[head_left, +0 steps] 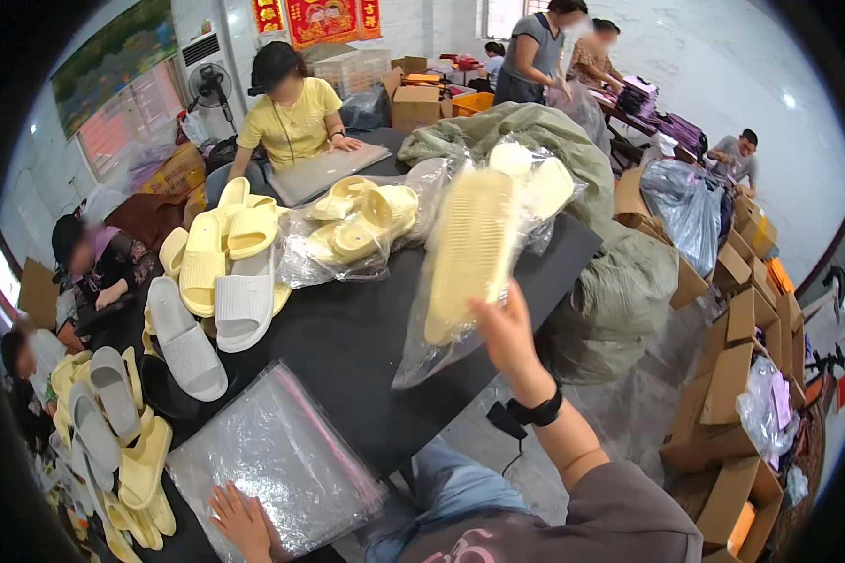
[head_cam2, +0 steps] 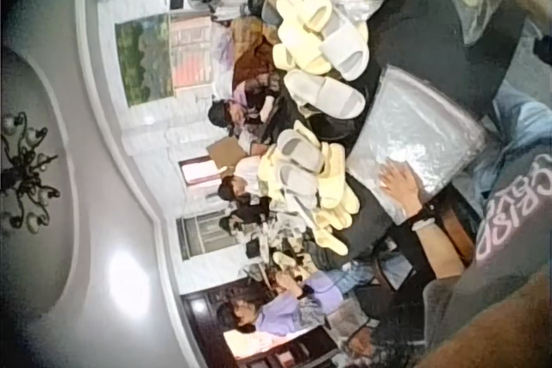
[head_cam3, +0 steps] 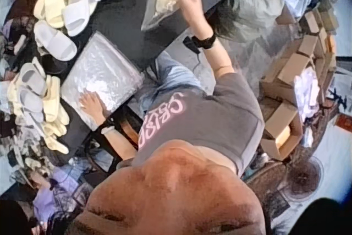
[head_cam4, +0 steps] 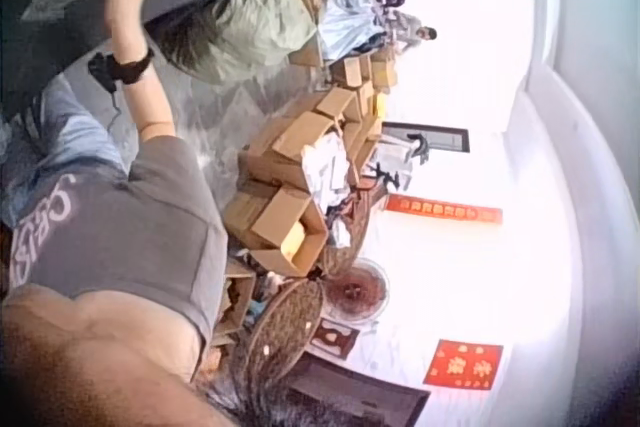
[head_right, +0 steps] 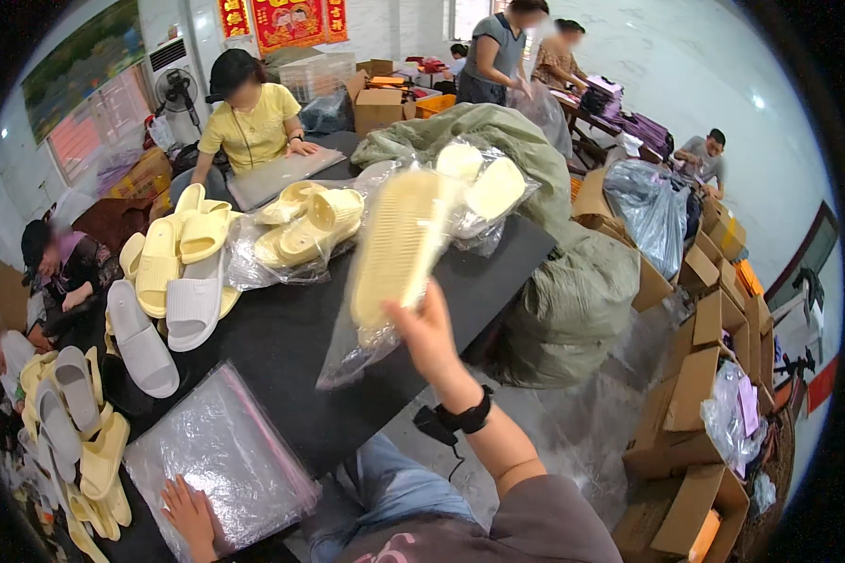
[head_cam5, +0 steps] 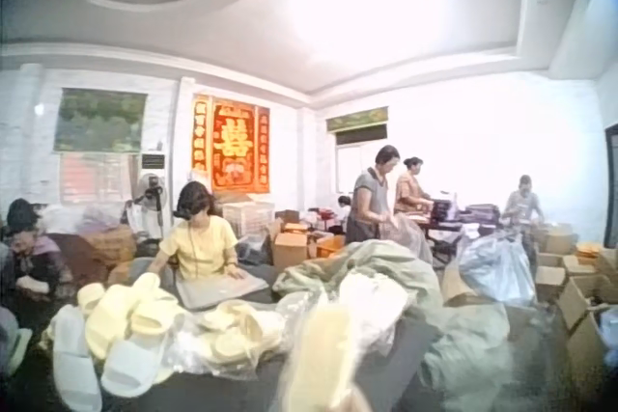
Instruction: The person places pairs of yellow, white, and black slippers into clear plastic bags on a table. They arrange the slippers inside the bags and seal them, repeating the process with different colors throughout the clip.
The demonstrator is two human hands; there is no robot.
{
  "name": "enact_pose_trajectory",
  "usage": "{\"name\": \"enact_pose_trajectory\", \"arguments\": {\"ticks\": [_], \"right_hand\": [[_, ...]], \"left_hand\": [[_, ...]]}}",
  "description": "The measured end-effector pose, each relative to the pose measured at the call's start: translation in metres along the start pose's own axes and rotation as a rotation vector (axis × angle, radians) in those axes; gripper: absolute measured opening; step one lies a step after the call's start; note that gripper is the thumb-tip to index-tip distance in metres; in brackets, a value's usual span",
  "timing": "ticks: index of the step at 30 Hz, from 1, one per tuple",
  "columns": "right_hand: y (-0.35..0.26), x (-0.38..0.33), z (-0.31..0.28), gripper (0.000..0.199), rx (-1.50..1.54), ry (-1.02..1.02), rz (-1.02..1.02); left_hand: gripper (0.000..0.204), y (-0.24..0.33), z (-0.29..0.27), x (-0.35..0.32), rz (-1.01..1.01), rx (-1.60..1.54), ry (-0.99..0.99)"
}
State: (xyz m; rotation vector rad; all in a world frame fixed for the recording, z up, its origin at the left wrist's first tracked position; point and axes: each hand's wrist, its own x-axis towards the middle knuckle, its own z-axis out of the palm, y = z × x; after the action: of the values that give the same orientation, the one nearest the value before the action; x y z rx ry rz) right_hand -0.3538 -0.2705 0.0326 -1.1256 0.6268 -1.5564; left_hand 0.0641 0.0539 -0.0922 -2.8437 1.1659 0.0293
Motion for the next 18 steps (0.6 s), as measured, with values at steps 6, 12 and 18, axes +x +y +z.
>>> {"name": "enact_pose_trajectory", "arguments": {"ticks": [6,12,18], "right_hand": [[-0.012,-0.053,0.088,0.059,-0.688,-0.623,-0.568],[0.048,-0.125,0.163,0.058,-0.787,-1.091,-0.806],[0.107,-0.185,0.172,0.05,-0.864,-1.444,-0.641]], "left_hand": [[0.067,0.004,-0.006,-0.008,0.013,-0.077,0.029],[0.05,-0.013,0.028,0.007,0.349,-0.044,0.539],[0.059,-0.029,0.041,-0.016,0.301,-0.537,0.301]]}}
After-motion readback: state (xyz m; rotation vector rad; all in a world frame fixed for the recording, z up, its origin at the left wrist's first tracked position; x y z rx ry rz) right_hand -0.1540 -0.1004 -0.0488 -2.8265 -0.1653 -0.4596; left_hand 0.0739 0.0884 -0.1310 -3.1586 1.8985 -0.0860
